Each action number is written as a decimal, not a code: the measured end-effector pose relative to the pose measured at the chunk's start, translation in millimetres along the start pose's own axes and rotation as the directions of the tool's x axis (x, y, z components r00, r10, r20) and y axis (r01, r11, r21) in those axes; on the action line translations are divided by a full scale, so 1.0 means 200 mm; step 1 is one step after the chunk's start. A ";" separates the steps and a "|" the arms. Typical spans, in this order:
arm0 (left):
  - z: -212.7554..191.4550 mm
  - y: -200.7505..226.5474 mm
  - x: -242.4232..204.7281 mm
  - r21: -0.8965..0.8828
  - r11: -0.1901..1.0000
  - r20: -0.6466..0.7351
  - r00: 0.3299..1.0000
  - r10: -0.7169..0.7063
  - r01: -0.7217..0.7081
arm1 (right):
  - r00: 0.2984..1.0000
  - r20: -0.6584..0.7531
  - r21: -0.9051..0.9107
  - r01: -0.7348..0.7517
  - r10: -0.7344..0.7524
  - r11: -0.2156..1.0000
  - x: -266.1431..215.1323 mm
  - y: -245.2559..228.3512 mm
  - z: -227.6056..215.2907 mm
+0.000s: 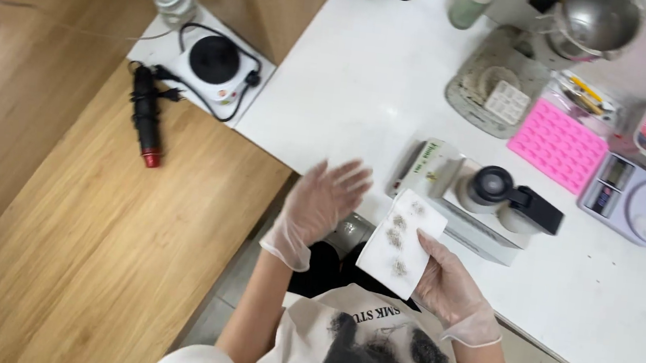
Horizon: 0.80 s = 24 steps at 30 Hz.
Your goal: Cleaning and tidying up a workshop area by wiping a desk and arranging stools.
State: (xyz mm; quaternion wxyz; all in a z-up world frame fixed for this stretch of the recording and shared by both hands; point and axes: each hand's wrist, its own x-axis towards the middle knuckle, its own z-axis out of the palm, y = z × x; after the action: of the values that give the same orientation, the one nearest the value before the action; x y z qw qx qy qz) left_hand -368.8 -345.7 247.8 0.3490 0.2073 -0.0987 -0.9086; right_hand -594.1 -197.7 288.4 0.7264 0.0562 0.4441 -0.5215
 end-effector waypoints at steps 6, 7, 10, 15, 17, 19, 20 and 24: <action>-0.55 0.00 -0.50 0.025 0.988 -0.379 0.916 -0.130 0.150 | 1.000 -0.019 -0.146 -0.015 0.012 0.989 0.32 0.22 0.35; -0.61 0.03 -0.56 -0.042 0.992 -0.404 0.906 -0.123 0.116 | 0.999 -0.010 -0.132 -0.052 0.051 0.990 0.37 0.25 0.42; -0.79 0.12 -0.72 -0.149 0.989 -0.460 0.884 -0.079 0.011 | 0.997 0.034 -0.187 -0.065 0.073 0.980 0.54 0.37 0.60; -1.07 0.14 -0.95 -0.128 0.971 -0.576 0.812 0.092 -0.201 | 0.962 -0.027 -0.578 0.208 -0.273 0.789 0.89 0.62 0.89; -1.12 0.07 -1.04 -0.095 0.947 -0.637 0.750 0.178 -0.306 | 0.795 0.446 -0.895 0.394 -0.411 -0.209 0.99 0.71 1.08; -1.19 -0.01 -1.10 -0.105 0.922 -0.667 0.714 0.213 -0.373 | 0.683 0.673 -0.734 0.570 -0.283 -0.369 1.27 0.85 0.99; -1.21 -0.10 -1.14 -0.113 0.908 -0.695 0.685 0.217 -0.403 | 0.543 0.827 -0.542 0.697 -0.147 -0.470 1.37 0.93 0.91; -1.06 -0.40 -1.24 -0.115 0.862 -0.777 0.586 0.231 -0.493 | 0.527 0.845 -0.378 0.713 0.095 -0.591 1.37 1.12 0.65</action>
State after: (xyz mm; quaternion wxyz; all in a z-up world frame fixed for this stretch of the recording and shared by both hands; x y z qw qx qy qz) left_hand -154.9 -127.1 108.2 0.5671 0.4731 0.1590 -0.6552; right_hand -320.3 -362.2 89.0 0.2130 -0.8700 0.4154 -0.1586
